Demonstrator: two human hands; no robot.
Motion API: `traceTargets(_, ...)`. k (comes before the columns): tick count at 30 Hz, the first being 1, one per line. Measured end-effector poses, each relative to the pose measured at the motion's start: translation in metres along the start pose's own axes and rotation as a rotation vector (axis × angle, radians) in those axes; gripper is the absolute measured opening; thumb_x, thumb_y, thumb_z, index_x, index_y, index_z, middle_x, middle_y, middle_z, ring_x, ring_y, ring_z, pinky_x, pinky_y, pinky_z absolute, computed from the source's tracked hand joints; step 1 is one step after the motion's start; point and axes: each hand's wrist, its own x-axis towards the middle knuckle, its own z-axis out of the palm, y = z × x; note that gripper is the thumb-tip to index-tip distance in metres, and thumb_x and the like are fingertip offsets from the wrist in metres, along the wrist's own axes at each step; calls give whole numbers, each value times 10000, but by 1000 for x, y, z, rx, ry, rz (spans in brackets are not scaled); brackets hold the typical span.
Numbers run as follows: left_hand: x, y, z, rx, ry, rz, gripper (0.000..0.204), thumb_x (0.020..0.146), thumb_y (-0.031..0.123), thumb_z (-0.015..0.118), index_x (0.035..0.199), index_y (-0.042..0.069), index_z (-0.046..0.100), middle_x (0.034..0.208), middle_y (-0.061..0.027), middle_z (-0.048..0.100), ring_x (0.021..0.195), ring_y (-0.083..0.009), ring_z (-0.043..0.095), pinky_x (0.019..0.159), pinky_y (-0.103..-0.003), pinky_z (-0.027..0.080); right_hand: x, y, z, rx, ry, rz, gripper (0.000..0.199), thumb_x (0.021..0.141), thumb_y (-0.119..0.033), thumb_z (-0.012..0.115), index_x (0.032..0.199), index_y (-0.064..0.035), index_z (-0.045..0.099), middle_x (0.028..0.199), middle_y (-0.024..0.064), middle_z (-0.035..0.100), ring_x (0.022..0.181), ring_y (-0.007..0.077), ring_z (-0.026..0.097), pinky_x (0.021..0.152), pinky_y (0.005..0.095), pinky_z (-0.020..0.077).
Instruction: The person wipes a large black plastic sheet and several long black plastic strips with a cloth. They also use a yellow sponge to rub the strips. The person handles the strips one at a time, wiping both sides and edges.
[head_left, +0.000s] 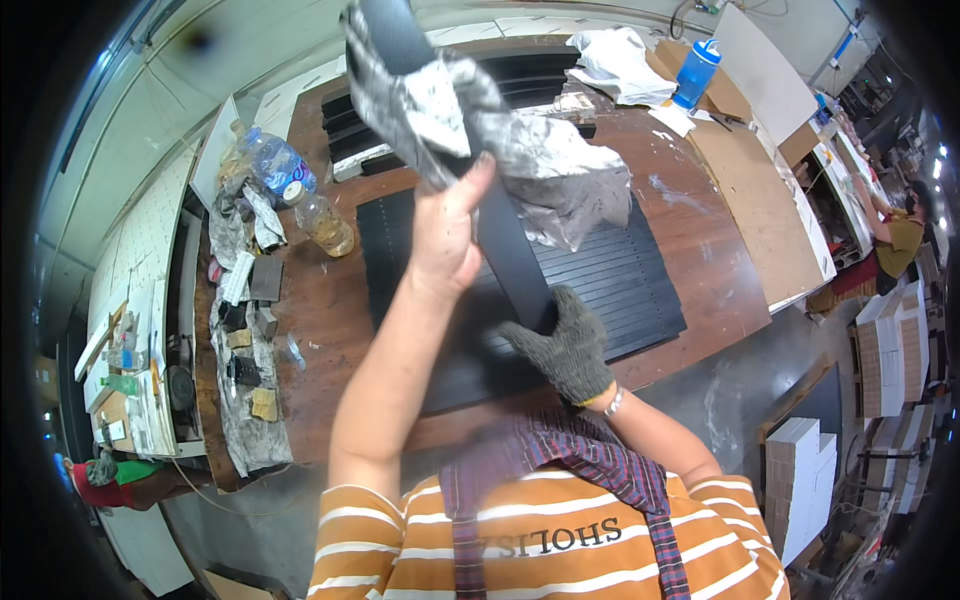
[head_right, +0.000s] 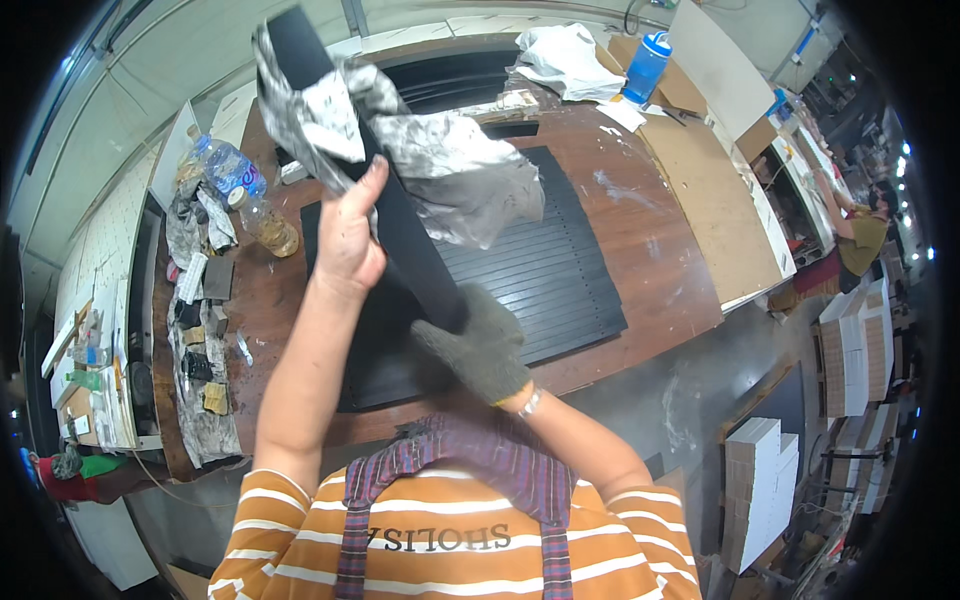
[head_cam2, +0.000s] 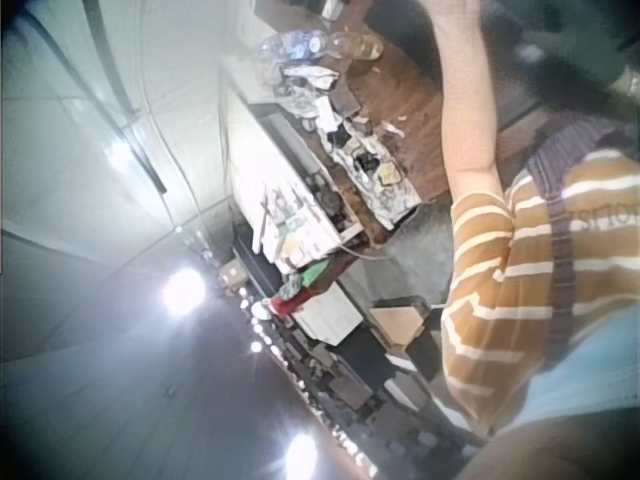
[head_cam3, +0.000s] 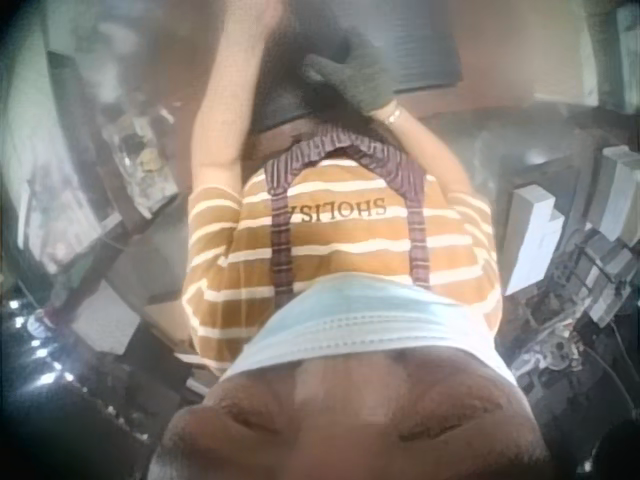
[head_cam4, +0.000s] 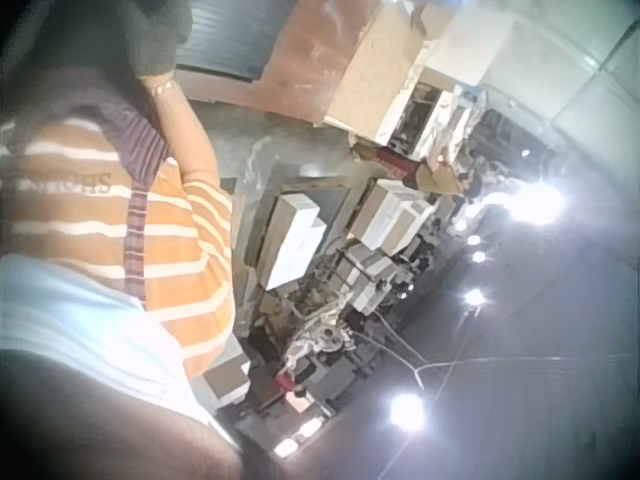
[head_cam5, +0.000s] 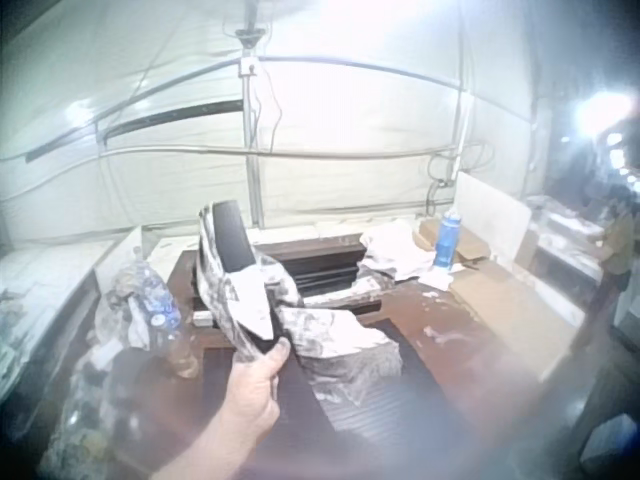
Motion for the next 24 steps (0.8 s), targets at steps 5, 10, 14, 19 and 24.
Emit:
traceTargets(5,26,74,-40,-13,-13,94,161,948,241,753,1068,166,674,868,60,691,684,-80,664,589,-238,546,7,-6,-2,-26,21,-116,605,692,-425,899,1053,-6,655,857,200,678,792,380,673,718,446,535)
traceTargets(10,12,133,-79,857,333,580,197,986,110,661,1167,33,651,965,-3,690,719,-166,667,672,-323,543,-19,35,-33,-206,-6,-33,529,691,-385,895,1000,-24,662,842,185,677,771,377,670,711,449,534)
traceTargets(14,-18,142,-84,1769,232,-199,215,810,138,644,959,20,742,917,-245,729,936,-350,735,853,-425,555,-25,53,-41,-301,50,79,494,741,-437,819,985,-34,669,893,205,697,822,394,676,742,467,526)
traceTargets(19,-41,85,-39,1453,-373,-310,262,757,59,641,1001,0,717,844,-144,737,789,-179,691,785,-346,546,-20,63,-38,-232,-138,209,692,724,-495,838,1131,37,662,1028,250,698,961,424,666,850,473,528)
traceTargets(24,-77,1,8,1803,-582,514,572,683,263,868,1144,74,586,1268,-108,598,1235,-278,569,1082,-477,435,-28,79,-19,-306,-45,-74,678,789,-534,787,1175,5,644,986,222,705,882,372,676,785,454,535)
